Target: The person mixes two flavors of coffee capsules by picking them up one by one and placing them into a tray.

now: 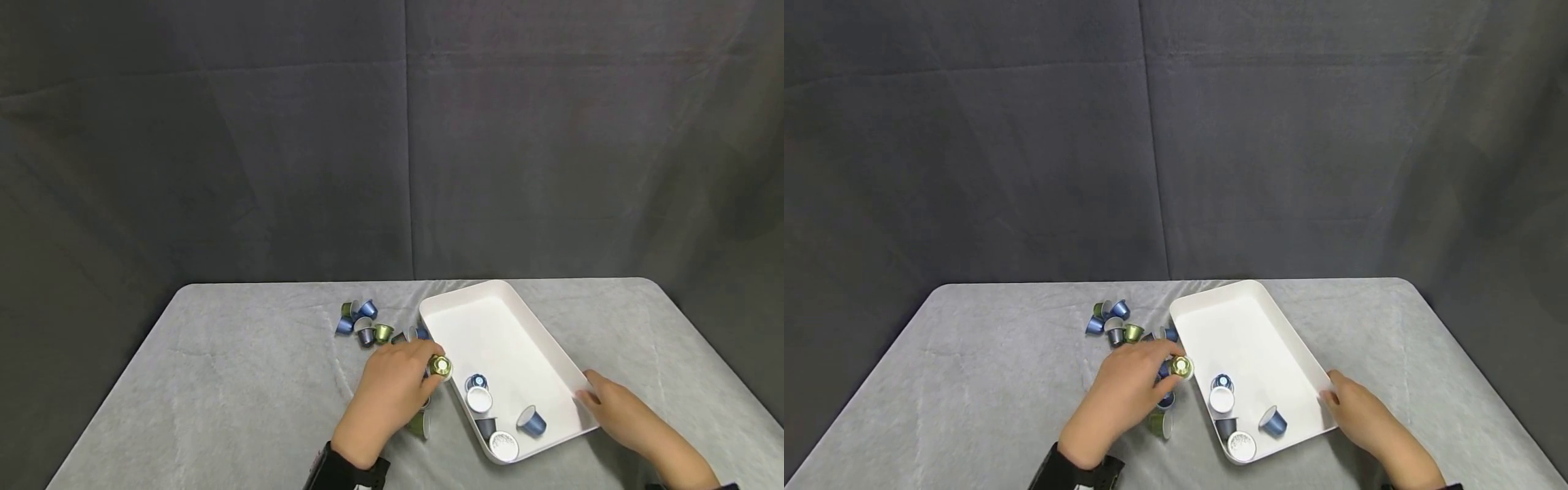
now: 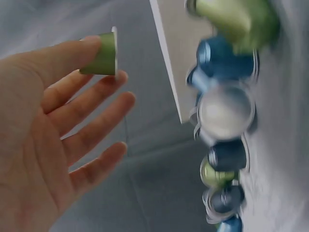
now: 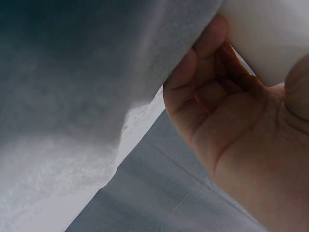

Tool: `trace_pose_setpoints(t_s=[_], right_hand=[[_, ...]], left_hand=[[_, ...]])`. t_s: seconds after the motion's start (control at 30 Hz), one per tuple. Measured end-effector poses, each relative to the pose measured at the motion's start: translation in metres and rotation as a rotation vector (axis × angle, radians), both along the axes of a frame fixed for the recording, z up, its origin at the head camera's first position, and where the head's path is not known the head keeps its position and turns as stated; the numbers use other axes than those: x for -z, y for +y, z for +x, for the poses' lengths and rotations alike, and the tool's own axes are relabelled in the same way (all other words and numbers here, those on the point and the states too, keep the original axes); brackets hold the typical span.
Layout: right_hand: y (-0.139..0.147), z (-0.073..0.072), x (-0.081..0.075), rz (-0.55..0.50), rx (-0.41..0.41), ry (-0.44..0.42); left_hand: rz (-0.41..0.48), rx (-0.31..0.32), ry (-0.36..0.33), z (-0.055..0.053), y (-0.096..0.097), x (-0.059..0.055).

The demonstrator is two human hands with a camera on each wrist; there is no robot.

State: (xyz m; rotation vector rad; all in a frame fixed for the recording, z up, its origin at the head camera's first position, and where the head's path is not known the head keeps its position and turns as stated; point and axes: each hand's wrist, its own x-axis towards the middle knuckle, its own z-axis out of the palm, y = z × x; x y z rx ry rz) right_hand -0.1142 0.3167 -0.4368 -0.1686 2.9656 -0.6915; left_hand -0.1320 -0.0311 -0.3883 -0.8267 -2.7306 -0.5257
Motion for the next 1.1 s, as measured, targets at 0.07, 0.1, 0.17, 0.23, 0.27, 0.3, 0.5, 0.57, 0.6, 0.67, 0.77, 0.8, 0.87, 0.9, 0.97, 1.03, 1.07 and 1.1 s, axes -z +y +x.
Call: trace_pose_setpoints(t_s=[0.07,0.1,0.17,0.23,0.27,0.3,0.5,0.57,0.6,0.67,0.77,0.8,0.87,0.9,0.97,1.03,1.07,1.1], right_hand=[[0.0,0.0,0.0,0.001,0.0,0.0],[0.0,0.0,0.0,0.0,0.001,0.0],[0.001,0.0,0.0,0.001,-0.003,-0.01],[0.001,0.0,0.0,0.001,-0.005,-0.021],[0.001,0.0,0.0,-0.002,-0.003,-0.032],[0.001,0.0,-0.001,-0.005,-0.002,-0.043],[0.0,0.0,-0.002,-0.018,0.01,-0.074],[0.0,-0.001,-0.002,-0.017,0.009,-0.072],[0.0,-0.001,-0.003,-0.017,0.008,-0.073],[0.0,-0.001,-0.002,-0.016,0.011,-0.079],[0.001,-0.001,-0.002,-0.015,0.013,-0.085],[0.001,-0.001,-0.002,-0.015,0.012,-0.087],[0.001,-0.001,-0.002,-0.013,0.01,-0.084],[0.002,-0.001,-0.002,-0.012,0.009,-0.081],[0.002,-0.001,-0.001,-0.014,0.005,-0.076],[0.002,-0.001,0.0,-0.014,0.001,-0.067],[0.002,-0.001,0.0,-0.014,0.0,-0.066],[0.002,-0.001,0.0,-0.014,0.0,-0.064]], left_hand=[[-0.024,0.03,0.051,0.003,0.007,0.001],[-0.034,0.044,0.077,0.005,0.011,0.002],[-0.048,0.071,0.12,0.007,0.018,0.004],[-0.057,0.092,0.162,0.01,0.023,0.007],[-0.063,0.099,0.183,0.011,0.026,0.008],[-0.066,0.106,0.202,0.012,0.028,0.01],[-0.113,0.139,0.264,0.019,0.038,0.013],[-0.135,0.149,0.268,0.022,0.041,0.012],[-0.149,0.152,0.276,0.023,0.042,0.011],[-0.172,0.158,0.294,0.026,0.044,0.011],[-0.192,0.165,0.318,0.029,0.048,0.011],[-0.197,0.167,0.324,0.03,0.049,0.012],[-0.199,0.175,0.325,0.032,0.051,0.013],[-0.2,0.181,0.324,0.032,0.053,0.013],[-0.203,0.195,0.321,0.033,0.054,0.014],[-0.21,0.208,0.311,0.035,0.056,0.014],[-0.211,0.216,0.306,0.035,0.056,0.015],[-0.214,0.221,0.301,0.036,0.056,0.015]])
